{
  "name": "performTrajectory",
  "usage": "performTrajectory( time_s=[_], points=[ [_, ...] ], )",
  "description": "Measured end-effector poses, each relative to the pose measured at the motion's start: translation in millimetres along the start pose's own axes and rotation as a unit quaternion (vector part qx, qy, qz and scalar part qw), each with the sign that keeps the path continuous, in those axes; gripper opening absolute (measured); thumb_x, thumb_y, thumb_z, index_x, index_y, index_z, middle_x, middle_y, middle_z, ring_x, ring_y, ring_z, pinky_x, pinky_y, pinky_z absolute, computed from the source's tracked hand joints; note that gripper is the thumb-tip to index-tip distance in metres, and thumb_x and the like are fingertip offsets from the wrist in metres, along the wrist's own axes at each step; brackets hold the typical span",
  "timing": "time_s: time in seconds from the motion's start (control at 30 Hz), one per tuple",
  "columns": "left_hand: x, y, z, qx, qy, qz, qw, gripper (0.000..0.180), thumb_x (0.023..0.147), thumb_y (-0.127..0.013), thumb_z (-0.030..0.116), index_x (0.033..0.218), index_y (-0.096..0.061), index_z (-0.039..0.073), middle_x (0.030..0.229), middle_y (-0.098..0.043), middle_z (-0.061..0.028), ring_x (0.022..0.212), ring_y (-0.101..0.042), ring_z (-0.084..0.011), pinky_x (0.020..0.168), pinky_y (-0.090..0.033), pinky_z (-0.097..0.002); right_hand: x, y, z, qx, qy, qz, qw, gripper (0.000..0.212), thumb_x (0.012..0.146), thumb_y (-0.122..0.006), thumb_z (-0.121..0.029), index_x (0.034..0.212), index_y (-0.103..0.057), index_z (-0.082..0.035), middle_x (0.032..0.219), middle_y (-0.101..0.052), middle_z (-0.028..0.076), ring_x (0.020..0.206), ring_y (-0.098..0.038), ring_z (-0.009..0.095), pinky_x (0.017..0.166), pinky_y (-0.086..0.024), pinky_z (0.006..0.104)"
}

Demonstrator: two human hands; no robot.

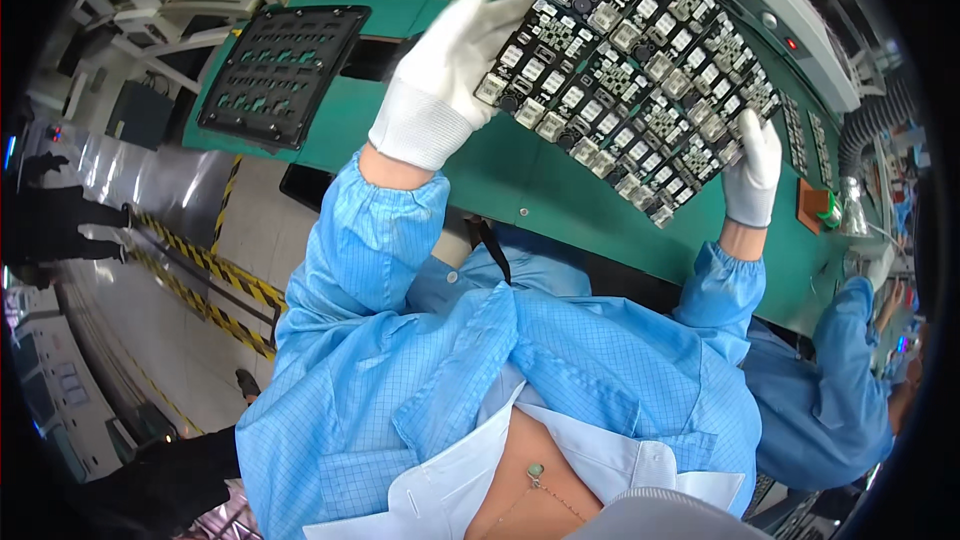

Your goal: Picking up, inspecting, and sorting printed circuit boards from a stack on a production line.

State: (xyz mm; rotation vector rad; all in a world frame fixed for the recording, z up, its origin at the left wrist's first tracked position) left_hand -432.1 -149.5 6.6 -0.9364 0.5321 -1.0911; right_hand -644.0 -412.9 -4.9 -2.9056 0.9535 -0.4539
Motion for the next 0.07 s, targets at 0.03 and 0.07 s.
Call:
performTrajectory(
  time_s=[0.03, 0.07],
  points=[
    [9.8, 5.8, -1.6, 0.061, -0.017, 0.018, 0.998, 0.048, 0.104, -0.059, 0.027, 0.14, -0.054, -0.004, 0.14, -0.058, -0.0177, 0.128, -0.058, -0.0239, 0.105, -0.052, -0.0349, 2.9, 5.3, 4.5, 0.047, -0.017, 0.013, 0.999, 0.04, 0.1, -0.064, -0.011, 0.14, -0.057, -0.014, 0.129, -0.064, 0.016, 0.113, -0.065, 0.028, 0.101, -0.05, 0.0368],
    [15.9, 5.6, -1.5, 0.218, -0.045, 0.057, 0.973, 0.074, 0.102, -0.06, 0.044, 0.153, -0.037, -0.004, 0.145, -0.054, -0.0199, 0.127, -0.059, -0.0283, 0.108, -0.05, -0.036, 0.8, 12.9, 18.4, 0.092, -0.035, 0.029, 0.995, 0.049, 0.099, -0.068, -0.016, 0.145, -0.053, -0.017, 0.131, -0.063, 0.017, 0.117, -0.064, 0.028, 0.105, -0.049, 0.0377]
  ],
)
Point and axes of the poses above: each hand's wrist, its own x-axis towards the middle knuckle, its own y-axis out of the back of the hand, z = x × y, the point moved 8 cm from there along x, towards the middle knuckle
